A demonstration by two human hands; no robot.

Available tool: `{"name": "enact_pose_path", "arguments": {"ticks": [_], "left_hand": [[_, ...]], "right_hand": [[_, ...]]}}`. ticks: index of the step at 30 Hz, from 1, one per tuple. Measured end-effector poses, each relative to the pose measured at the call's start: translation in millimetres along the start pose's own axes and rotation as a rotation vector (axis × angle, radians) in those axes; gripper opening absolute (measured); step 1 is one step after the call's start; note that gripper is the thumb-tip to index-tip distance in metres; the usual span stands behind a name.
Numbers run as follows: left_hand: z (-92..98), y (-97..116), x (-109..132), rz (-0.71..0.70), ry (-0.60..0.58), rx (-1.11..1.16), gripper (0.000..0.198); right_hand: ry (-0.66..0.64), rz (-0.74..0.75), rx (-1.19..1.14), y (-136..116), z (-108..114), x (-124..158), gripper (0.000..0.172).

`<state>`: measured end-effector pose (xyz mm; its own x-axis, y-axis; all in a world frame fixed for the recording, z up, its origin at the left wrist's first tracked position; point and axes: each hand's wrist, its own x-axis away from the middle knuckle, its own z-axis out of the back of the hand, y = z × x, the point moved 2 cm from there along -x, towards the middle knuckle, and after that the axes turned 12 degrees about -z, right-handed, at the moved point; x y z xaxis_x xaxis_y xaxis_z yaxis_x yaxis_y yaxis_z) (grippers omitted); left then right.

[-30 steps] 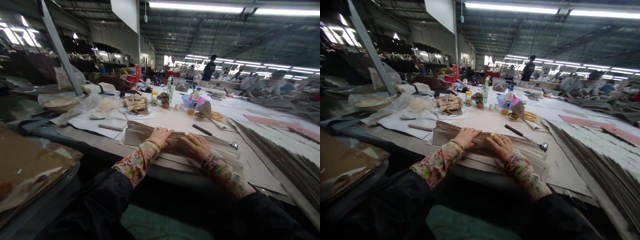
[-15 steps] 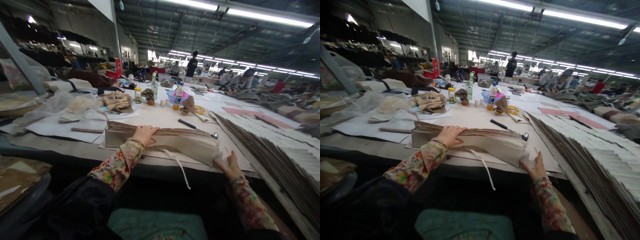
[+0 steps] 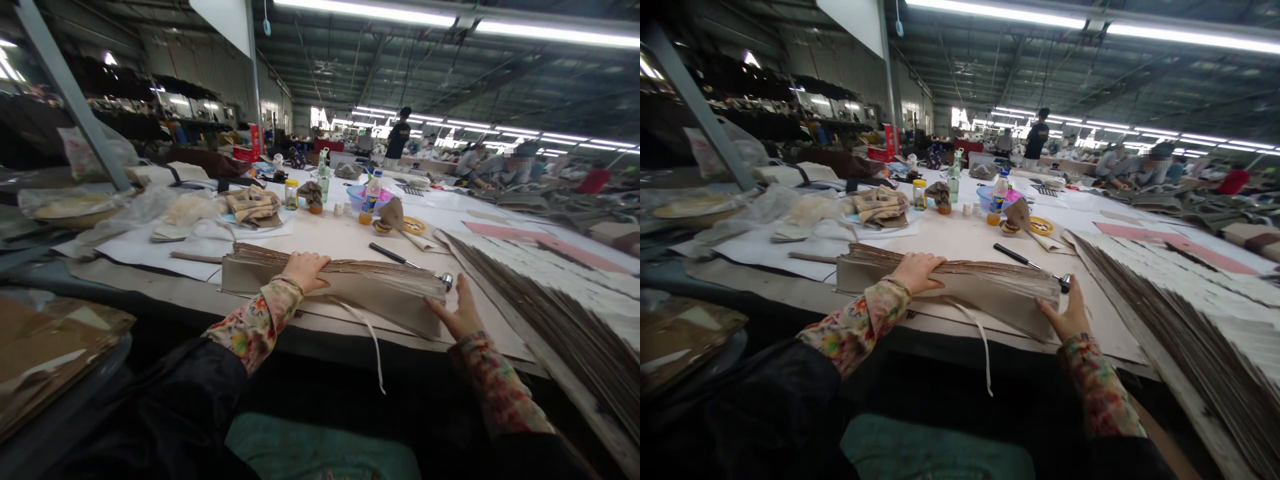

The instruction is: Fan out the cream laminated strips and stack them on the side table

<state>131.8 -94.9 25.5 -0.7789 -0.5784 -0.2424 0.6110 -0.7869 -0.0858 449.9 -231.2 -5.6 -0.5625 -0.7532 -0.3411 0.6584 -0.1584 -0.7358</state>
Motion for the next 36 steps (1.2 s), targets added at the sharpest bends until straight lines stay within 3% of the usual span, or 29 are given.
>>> {"name": "enact_pose_path", "arguments": {"ticks": [2, 6, 10, 13, 17, 20, 22, 24, 26, 27, 29, 31, 32, 34, 36], "left_hand": [[-0.8, 1.2, 1.2, -0.013, 0.022, -0.018, 0.057], [-2.0, 2.1, 4.9, -0.005, 0.039, -0.036, 0.056], [-2.0, 1.3, 8.3, -0.030, 0.067, -0.038, 0.055], [0.4, 0.5, 8.0, -0.034, 0.063, -0.018, 0.053], [7.5, 8.8, 15.9, -0.055, 0.010, 0.050, 0.052], [18.0, 27.8, 43.5, -0.127, 0.038, 0.122, 0.048], [27.6, 46.2, 72.8, -0.167, 0.144, 0.203, 0.048], [35.9, 66.6, 106.4, -0.127, 0.327, 0.321, 0.044], [35.5, 86.0, 138.5, -0.005, 0.507, 0.510, 0.033], [29.7, 94.7, 151.9, 0.063, 0.530, 0.649, 0.026], [6.7, 107.9, 172.1, 0.238, 0.411, 1.022, 0.020], [-21.0, 113.6, 186.0, 0.442, 0.251, 1.467, 0.036], [-31.8, 113.0, 191.1, 0.538, 0.228, 1.694, 0.047], [-42.4, 104.9, 197.2, 0.678, 0.316, 2.090, 0.065], [-39.4, 92.7, 198.1, 0.740, 0.441, 2.340, 0.071]], "right_hand": [[0.056, 0.209, 0.163, -33.3, -3.1, -1.6, 0.094], [-0.116, 0.521, 0.450, -99.6, -46.3, -8.2, 0.085], [-0.400, 0.585, 0.719, -125.9, -102.2, -22.9, 0.078], [-0.579, 0.558, 0.809, -128.8, -118.8, -29.8, 0.058], [-0.618, 0.588, 0.816, -134.5, -101.3, -9.6, 0.043], [-0.647, 0.565, 0.827, -137.6, -76.6, 27.7, 0.037], [-0.645, 0.533, 0.812, -137.5, -60.4, 52.7, 0.034], [-0.665, 0.458, 0.781, -134.2, -46.3, 71.0, 0.035], [-0.714, 0.347, 0.733, -128.2, -35.3, 82.0, 0.038], [-0.739, 0.291, 0.700, -124.6, -30.9, 85.8, 0.039], [-0.767, 0.202, 0.612, -116.3, -24.8, 93.7, 0.041], [-0.803, 0.152, 0.477, -106.2, -23.2, 105.3, 0.041], [-0.837, 0.141, 0.397, -100.1, -24.4, 113.1, 0.042], [-0.932, 0.172, 0.237, -86.6, -30.5, 132.1, 0.044], [-1.017, 0.311, 0.116, -73.8, -39.6, 153.4, 0.049]]}}
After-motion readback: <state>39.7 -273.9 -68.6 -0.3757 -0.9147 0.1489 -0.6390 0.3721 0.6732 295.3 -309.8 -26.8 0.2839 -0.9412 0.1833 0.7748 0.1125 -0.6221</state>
